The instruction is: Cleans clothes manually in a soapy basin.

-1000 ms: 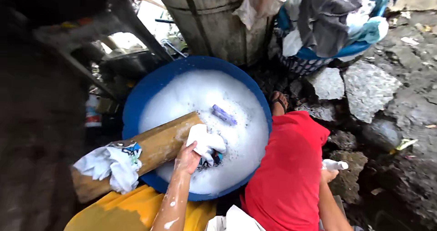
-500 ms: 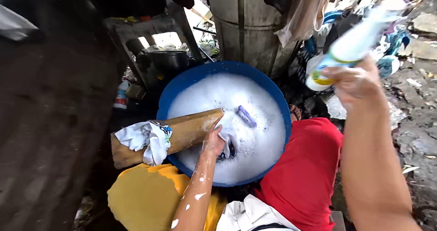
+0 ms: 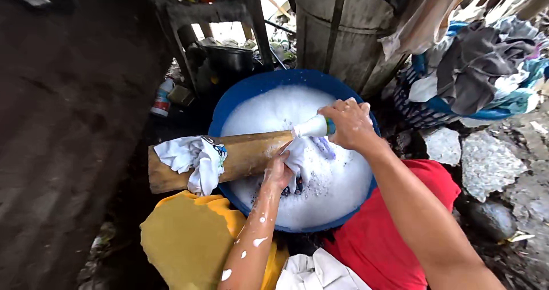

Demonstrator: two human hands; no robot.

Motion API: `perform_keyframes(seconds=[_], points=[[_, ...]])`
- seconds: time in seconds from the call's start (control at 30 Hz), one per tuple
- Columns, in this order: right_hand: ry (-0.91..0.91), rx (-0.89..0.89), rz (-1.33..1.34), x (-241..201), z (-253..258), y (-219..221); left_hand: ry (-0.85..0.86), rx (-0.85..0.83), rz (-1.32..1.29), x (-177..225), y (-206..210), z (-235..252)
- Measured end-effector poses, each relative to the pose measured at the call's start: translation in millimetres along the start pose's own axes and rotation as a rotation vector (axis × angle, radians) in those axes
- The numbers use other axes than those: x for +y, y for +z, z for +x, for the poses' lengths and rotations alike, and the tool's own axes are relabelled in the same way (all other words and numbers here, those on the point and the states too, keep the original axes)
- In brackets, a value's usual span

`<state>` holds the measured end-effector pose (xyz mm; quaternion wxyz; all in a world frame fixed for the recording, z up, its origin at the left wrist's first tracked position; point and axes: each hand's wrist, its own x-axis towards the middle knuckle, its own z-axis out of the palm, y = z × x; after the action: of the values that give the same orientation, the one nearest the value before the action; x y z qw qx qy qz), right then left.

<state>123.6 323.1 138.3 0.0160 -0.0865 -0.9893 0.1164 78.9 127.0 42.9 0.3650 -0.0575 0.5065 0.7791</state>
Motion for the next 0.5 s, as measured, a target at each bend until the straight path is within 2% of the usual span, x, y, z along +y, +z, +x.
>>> perform_keyframes(seconds=[0.2,0.5], points=[[-0.062,0.088,-0.123,-2,0,10,0.002,-0.009,0.024,-3,-2,2],[-0.132,0.186,-0.169,-3,-2,13,-0.006,-0.026,0.010,-4,1,1]])
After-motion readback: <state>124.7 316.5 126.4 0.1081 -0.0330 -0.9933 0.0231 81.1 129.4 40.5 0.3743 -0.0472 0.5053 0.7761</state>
